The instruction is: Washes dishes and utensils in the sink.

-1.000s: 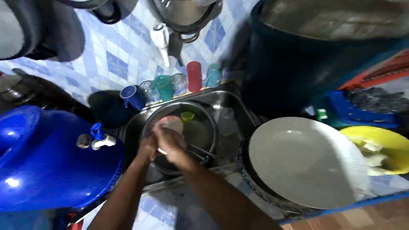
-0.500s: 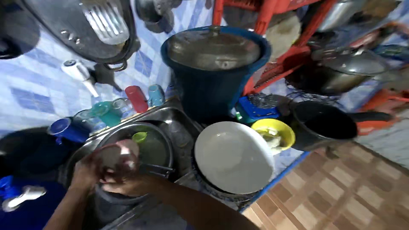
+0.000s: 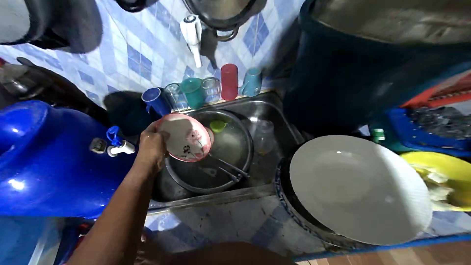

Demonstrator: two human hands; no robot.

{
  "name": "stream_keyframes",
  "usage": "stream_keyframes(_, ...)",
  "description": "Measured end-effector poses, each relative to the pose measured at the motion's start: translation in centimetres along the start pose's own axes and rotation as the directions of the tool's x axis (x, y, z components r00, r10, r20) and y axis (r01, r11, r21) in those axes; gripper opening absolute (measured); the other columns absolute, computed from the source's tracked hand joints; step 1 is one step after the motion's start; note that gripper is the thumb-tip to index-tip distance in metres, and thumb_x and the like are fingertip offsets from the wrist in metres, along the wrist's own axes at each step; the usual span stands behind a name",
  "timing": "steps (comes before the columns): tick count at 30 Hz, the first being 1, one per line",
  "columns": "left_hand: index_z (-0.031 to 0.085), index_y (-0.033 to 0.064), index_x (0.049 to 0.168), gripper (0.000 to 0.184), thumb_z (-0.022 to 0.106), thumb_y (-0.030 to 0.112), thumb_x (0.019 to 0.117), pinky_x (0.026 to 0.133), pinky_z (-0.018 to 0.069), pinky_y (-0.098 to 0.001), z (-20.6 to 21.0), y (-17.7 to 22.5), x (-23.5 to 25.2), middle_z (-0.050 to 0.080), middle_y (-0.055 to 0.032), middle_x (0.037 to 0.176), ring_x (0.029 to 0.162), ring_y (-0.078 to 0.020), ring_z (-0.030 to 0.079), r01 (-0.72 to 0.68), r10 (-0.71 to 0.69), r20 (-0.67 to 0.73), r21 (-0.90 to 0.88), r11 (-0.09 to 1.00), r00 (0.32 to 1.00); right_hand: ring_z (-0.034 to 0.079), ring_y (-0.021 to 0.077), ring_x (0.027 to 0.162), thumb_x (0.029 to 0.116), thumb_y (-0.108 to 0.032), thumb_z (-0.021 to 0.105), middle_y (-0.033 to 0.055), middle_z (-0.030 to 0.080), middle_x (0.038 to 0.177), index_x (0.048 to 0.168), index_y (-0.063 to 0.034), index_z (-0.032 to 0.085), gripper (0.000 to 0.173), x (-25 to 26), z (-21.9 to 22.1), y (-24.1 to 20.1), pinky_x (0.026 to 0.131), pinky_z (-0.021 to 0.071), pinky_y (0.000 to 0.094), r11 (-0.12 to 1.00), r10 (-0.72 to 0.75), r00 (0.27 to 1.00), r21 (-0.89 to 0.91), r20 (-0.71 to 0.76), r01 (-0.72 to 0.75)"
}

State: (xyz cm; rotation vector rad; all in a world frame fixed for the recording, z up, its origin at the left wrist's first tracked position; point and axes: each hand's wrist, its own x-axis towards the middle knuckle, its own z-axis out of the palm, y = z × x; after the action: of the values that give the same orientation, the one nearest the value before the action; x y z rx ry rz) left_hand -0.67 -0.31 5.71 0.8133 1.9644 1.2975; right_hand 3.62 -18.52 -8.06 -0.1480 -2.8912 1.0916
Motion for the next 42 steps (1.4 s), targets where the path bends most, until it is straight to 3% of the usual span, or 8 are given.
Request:
stream_keyframes(6, 0.051, 0.0104, 0.139, 0.035, 0.046, 0.008, 0.104, 0.075, 0.0582, -0.0353, -2.6, -2.6, -2.2, 0.064, -0.0084, 0.113, 0.091, -0.015, 0.066, 0.085, -0.093, -0.041, -0.164, 0.983, 0.995, 0.036, 0.0327, 0.151, 0.0936, -0.048, 0.069, 0.019, 0.046, 0.158, 0.146, 0.0019, 0.052, 0.075, -7.4, -0.4, 5.6, 0.127, 0.024, 0.0469, 1.0, -0.016, 0.955, 0.002, -0.296, 0.018)
stream_keyframes(10, 0.05, 0.0112, 0.141, 0.035, 0.041, 0.011, 0.1067, 0.078, 0.06, -0.0376, -6.8, -6.0, -4.0, 0.067, -0.0075, 0.114, 0.094, -0.0157, 0.069, 0.119, -0.148, -0.079, -0.298, 0.947, 0.986, 0.036, 0.031, 0.152, 0.1028, -0.049, 0.05, 0.0138, 0.042, 0.161, 0.155, -0.0036, 0.044, 0.07, -15.6, -5.7, 9.1, 0.124, 0.0285, 0.0536, 0.917, 0.329, 0.874, -0.102, -0.357, -0.386)
stream_keyframes(14, 0.05, 0.009, 0.136, 0.031, 0.036, 0.014, 0.1083, 0.076, 0.0619, -0.0364, -11.4, -9.9, -7.3, 0.069, -0.0062, 0.106, 0.09, -0.0152, 0.071, 0.144, -0.205, -0.099, -0.426, 0.893, 0.974, 0.039, 0.0327, 0.15, 0.1058, -0.056, 0.035, 0.0078, 0.048, 0.159, 0.151, -0.0101, 0.052, 0.067, -20.4, -6.6, 13.0, 0.118, 0.0309, 0.0645, 0.775, 0.375, 0.709, -0.217, -0.598, -0.593)
stream_keyframes(17, 0.049, 0.0058, 0.135, 0.031, 0.036, 0.015, 0.1091, 0.074, 0.063, -0.0362, -14.7, -13.3, -10.1, 0.071, -0.0079, 0.104, 0.089, -0.016, 0.072, 0.131, -0.236, -0.182, -0.455, 0.881, 0.955, 0.037, 0.0427, 0.149, 0.1053, -0.057, 0.035, 0.0176, 0.046, 0.158, 0.15, -0.0025, 0.051, 0.073, -21.5, -8.2, 14.2, 0.118, 0.0237, 0.0723, 0.687, 0.46, 0.611, -0.178, -0.645, -0.705)
stream_keyframes(26, 0.06, 0.0029, 0.116, 0.025, 0.037, 0.009, 0.1082, 0.079, 0.0614, -0.0267, -20.5, -20.4, -14.9, 0.073, 0.0039, 0.092, 0.085, -0.0042, 0.071, 0.139, -0.27, -0.302, -0.393, 0.909, 0.914, 0.027, 0.0471, 0.152, 0.1056, -0.029, 0.056, 0.03, 0.028, 0.163, 0.147, 0.0084, 0.049, 0.056, -14.9, -14.0, 17.9, 0.122, 0.0265, 0.061, 0.627, 0.629, 0.507, -0.001, -0.589, -0.779)
stream_keyframes(37, 0.07, 0.0089, 0.096, 0.021, 0.053, -0.003, 0.0971, 0.077, 0.0595, -0.0228, -21.2, -23.0, -12.9, 0.074, 0.0116, 0.084, 0.079, 0.0013, 0.069, 0.082, -0.181, -0.242, -0.37, 0.925, 0.953, 0.051, 0.0439, 0.137, 0.109, -0.022, 0.046, 0.0271, 0.055, 0.145, 0.147, -0.0008, 0.051, 0.044, -7.2, -18.8, 27.5, 0.113, 0.0387, 0.0606, 0.339, 0.9, 0.347, -0.08, -0.264, -0.938)
stream_keyframes(40, 0.067, 0.0057, 0.089, 0.008, 0.063, 0.001, 0.0935, 0.073, 0.0557, -0.0204, -21.5, -23.4, -12.3, 0.066, 0.0125, 0.078, 0.073, 0.0043, 0.063, 0.062, -0.107, -0.274, -0.169, 0.984, 0.956, 0.049, 0.0434, 0.139, 0.1091, -0.024, 0.045, 0.0269, 0.052, 0.148, 0.149, 0.0006, 0.049, 0.047, -5.7, -19.5, 26.8, 0.114, 0.0379, 0.0601, 0.357, 0.89, 0.359, -0.062, -0.279, -0.932)
stream_keyframes(42, 0.069, -0.0044, 0.094, 0.012, 0.066, 0.008, 0.0939, 0.075, 0.0544, -0.0233, -21.3, -23.1, -12.1, 0.067, 0.0001, 0.081, 0.075, -0.001, 0.062, 0.066, -0.038, -0.322, 0.075, 0.995, 0.946, 0.053, 0.0444, 0.134, 0.111, -0.026, 0.042, 0.0307, 0.056, 0.141, 0.142, 0.006, 0.054, 0.045, -4.2, -19.5, 26.8, 0.114, 0.0387, 0.0589, 0.445, 0.845, 0.356, 0.157, -0.4, -0.882)
